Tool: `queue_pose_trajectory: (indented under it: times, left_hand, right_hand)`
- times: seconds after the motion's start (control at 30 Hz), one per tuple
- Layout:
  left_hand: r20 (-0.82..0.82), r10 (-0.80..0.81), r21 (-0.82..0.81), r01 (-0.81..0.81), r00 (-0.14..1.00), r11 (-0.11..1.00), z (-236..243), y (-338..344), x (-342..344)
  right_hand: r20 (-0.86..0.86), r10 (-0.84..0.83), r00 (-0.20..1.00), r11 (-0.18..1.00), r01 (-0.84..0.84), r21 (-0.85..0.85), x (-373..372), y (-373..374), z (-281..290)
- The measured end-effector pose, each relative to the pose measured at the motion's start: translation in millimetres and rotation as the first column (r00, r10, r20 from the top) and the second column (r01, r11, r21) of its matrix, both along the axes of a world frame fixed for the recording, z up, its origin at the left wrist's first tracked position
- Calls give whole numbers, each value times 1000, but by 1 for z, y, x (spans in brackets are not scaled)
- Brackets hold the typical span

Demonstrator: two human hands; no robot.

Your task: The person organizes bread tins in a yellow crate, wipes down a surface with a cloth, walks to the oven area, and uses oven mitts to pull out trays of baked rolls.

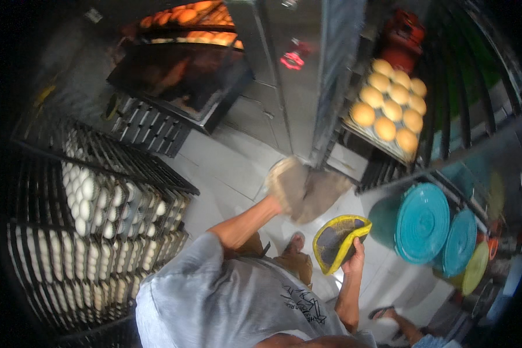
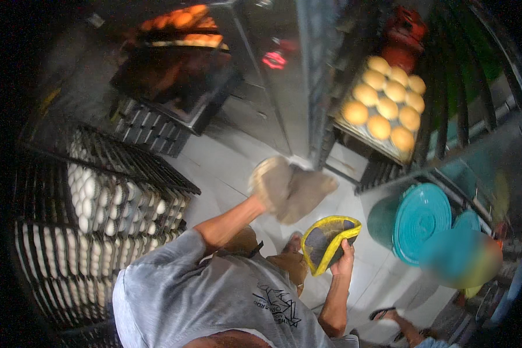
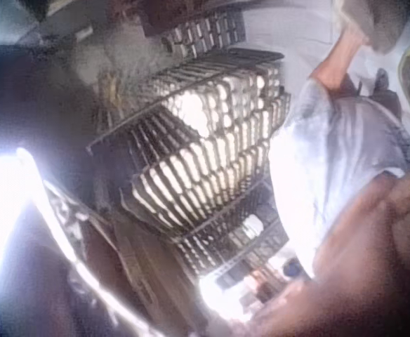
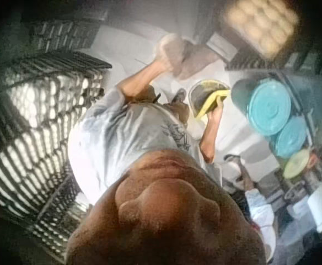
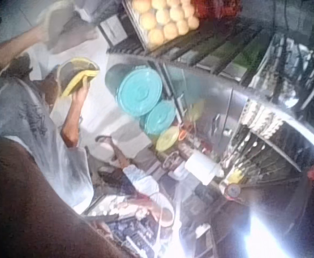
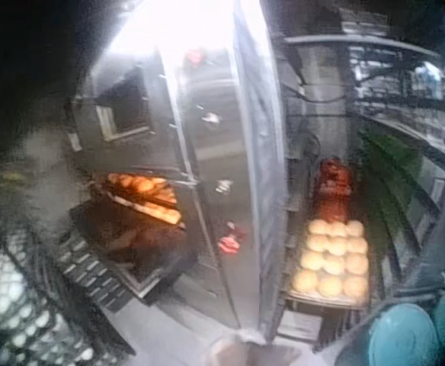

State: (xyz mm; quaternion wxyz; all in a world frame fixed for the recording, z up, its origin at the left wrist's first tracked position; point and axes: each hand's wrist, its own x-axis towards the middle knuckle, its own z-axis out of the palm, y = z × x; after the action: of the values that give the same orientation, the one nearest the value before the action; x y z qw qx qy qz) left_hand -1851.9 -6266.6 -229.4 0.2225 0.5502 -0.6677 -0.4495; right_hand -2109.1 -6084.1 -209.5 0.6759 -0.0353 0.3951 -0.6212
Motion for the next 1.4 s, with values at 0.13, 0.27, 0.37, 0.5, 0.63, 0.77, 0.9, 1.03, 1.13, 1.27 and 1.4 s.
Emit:
queue_pose_trajectory:
  times: [0.13,0.27,0.37,0.5,0.63,0.77,0.9,1.03,1.13,1.27,1.4]
  left_hand:
    - [219,198,-171,-162,956,972,86,19,141]
    - [509,520,-486,-270,686,832,211,-22,276]
    - [676,630,-603,-205,383,771,302,-91,354]
    - [834,529,-549,144,156,823,380,-223,447]
    - [967,189,-177,80,-174,981,343,-420,589]
    - [974,85,-73,65,-210,995,344,-517,596]
    - [964,73,-47,109,-255,993,321,-584,608]
    - [964,140,-103,165,-227,981,315,-625,601]
    - [962,184,-145,194,-200,970,312,-640,600]
    - [962,231,-199,205,-145,958,312,-634,614]
    - [956,289,-273,226,-42,935,318,-612,613]
  right_hand:
    - [-96,197,976,953,-213,-215,59,-95,74]
    - [-321,353,879,794,-463,-395,147,-174,162]
    - [-653,297,696,638,-654,-407,223,-213,227]
    - [-843,151,516,584,-735,-346,323,-257,265]
    - [-876,141,462,666,-698,-261,409,-303,294]
    - [-920,96,381,758,-627,-181,459,-348,320]
    - [-872,117,476,837,-519,-171,496,-390,328]
    - [-868,134,478,868,-480,-130,520,-438,321]
    - [-680,160,716,936,-329,-127,545,-474,330]
    - [-454,223,862,942,-310,-126,562,-539,314]
    - [-340,221,914,939,-294,-180,585,-591,300]
